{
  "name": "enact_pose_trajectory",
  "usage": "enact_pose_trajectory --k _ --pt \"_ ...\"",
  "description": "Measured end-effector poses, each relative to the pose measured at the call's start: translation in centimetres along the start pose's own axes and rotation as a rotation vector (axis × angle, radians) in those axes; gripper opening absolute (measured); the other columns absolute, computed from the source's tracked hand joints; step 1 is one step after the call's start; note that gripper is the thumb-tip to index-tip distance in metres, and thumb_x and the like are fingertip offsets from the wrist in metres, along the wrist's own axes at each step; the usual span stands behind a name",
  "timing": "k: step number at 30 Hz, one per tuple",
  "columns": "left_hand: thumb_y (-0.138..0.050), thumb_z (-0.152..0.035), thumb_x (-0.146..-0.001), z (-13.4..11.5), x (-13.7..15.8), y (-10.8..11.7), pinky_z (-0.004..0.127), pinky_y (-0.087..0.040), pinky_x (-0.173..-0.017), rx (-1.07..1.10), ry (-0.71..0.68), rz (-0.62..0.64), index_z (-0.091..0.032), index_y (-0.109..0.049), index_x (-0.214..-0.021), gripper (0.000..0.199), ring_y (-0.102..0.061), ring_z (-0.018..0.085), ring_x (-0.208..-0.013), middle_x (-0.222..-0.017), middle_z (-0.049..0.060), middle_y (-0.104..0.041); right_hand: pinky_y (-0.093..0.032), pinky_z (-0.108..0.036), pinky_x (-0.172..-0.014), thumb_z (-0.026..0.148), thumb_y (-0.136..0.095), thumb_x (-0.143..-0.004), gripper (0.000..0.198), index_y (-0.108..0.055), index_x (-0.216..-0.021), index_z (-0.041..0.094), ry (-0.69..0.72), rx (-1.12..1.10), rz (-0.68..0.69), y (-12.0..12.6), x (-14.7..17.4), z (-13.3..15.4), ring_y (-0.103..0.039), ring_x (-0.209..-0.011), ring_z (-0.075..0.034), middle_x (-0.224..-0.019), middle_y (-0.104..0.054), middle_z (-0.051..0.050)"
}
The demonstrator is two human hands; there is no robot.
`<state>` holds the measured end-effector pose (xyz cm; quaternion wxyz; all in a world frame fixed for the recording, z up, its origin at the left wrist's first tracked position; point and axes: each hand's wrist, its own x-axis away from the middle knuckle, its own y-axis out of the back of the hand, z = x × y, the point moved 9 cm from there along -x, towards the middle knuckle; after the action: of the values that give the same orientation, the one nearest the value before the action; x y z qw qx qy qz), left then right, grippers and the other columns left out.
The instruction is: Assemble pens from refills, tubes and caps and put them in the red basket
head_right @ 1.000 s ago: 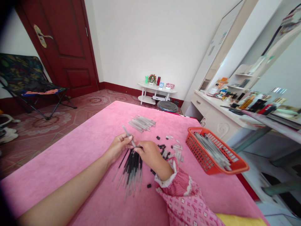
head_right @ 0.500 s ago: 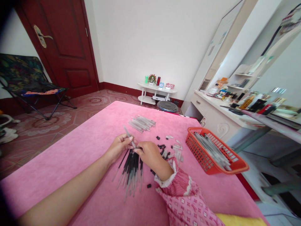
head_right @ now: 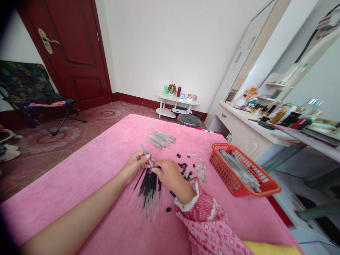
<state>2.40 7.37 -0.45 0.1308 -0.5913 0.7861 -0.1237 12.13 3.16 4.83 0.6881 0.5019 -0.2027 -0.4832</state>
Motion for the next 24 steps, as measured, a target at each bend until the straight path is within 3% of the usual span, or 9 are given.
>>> enact_pose_trajectory --k 16,24 --pt "-0.068 -0.036 -0.072 0.1 -0.1 0.3 0.023 -0.052 -0.057 0.044 0.002 -0.016 -0.011 -0.059 -0.081 0.028 -0.065 0.014 -0.063 -0.075 0.007 -0.067 -0.033 -0.022 -0.061 0.026 -0.056 -0.082 0.015 -0.066 -0.075 0.018 -0.016 0.016 -0.001 0.3 0.0 -0.4 -0.057 -0.066 -0.013 -0.073 -0.067 -0.002" --pt "-0.071 -0.029 -0.069 0.2 -0.3 1.4 0.020 -0.054 -0.055 0.181 0.013 -0.121 -0.011 -0.060 -0.082 0.025 -0.063 0.011 -0.057 -0.066 0.003 -0.065 -0.031 -0.023 -0.055 0.028 -0.062 -0.075 0.011 -0.068 -0.073 0.018 -0.185 0.164 0.056 0.9 0.3 -2.8 -0.057 -0.062 -0.013 -0.071 -0.068 -0.004"
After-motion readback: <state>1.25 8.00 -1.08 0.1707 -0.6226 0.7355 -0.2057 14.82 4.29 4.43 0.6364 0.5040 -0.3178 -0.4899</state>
